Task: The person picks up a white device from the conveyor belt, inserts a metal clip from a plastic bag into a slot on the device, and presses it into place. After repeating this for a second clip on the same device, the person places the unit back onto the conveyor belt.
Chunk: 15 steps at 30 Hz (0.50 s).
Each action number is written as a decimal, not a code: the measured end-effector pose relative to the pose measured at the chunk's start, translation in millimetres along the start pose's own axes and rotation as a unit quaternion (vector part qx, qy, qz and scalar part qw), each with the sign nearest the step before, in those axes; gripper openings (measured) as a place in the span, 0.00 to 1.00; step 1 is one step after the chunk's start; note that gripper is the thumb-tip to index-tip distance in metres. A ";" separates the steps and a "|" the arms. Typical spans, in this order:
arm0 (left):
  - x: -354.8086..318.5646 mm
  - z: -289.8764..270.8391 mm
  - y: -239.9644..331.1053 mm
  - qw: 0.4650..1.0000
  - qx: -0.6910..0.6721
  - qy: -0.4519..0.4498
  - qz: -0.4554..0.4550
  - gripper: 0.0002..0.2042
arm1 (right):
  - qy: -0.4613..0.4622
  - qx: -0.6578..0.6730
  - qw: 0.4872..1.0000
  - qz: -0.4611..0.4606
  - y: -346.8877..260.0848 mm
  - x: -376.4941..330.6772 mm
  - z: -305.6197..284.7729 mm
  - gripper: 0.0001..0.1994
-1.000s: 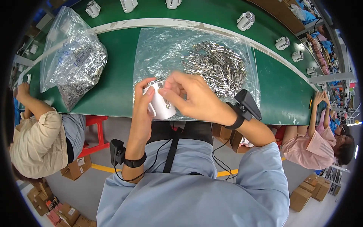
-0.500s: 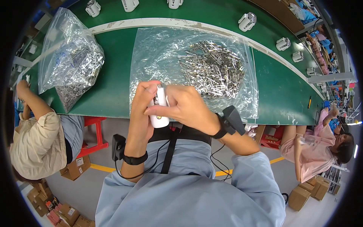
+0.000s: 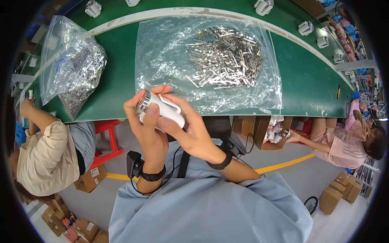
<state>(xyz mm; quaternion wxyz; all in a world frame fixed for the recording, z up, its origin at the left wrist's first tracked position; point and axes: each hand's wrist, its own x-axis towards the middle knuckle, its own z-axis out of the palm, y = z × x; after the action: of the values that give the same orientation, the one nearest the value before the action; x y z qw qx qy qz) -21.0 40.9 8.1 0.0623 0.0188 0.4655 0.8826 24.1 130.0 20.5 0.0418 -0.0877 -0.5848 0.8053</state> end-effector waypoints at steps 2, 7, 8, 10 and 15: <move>-11.2 -9.6 3.7 0.998 0.048 -0.021 0.036 0.23 | 0.010 0.048 0.998 0.031 5.4 -10.1 3.4 0.23; -37.7 -34.1 13.4 0.988 0.135 -0.070 0.002 0.29 | 0.010 0.213 0.960 0.184 29.3 -29.5 -10.7 0.25; -40.5 -38.3 13.9 0.986 0.151 -0.068 -0.028 0.31 | -0.004 0.250 0.941 0.227 37.6 -30.0 -15.0 0.26; -43.7 -42.9 10.8 0.978 0.181 -0.063 -0.087 0.35 | -0.011 0.280 0.917 0.286 56.8 -26.6 -19.5 0.25; -37.3 -41.7 -19.7 0.954 0.291 -0.005 -0.072 0.36 | -0.033 0.364 0.834 0.414 96.7 -15.7 -28.6 0.24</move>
<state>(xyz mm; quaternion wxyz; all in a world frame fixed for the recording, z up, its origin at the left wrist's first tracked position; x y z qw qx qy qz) 14.0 13.0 -30.9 0.1196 0.0073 0.7021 0.7020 48.4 123.8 -78.4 -0.2861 -0.2737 -0.1594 0.9043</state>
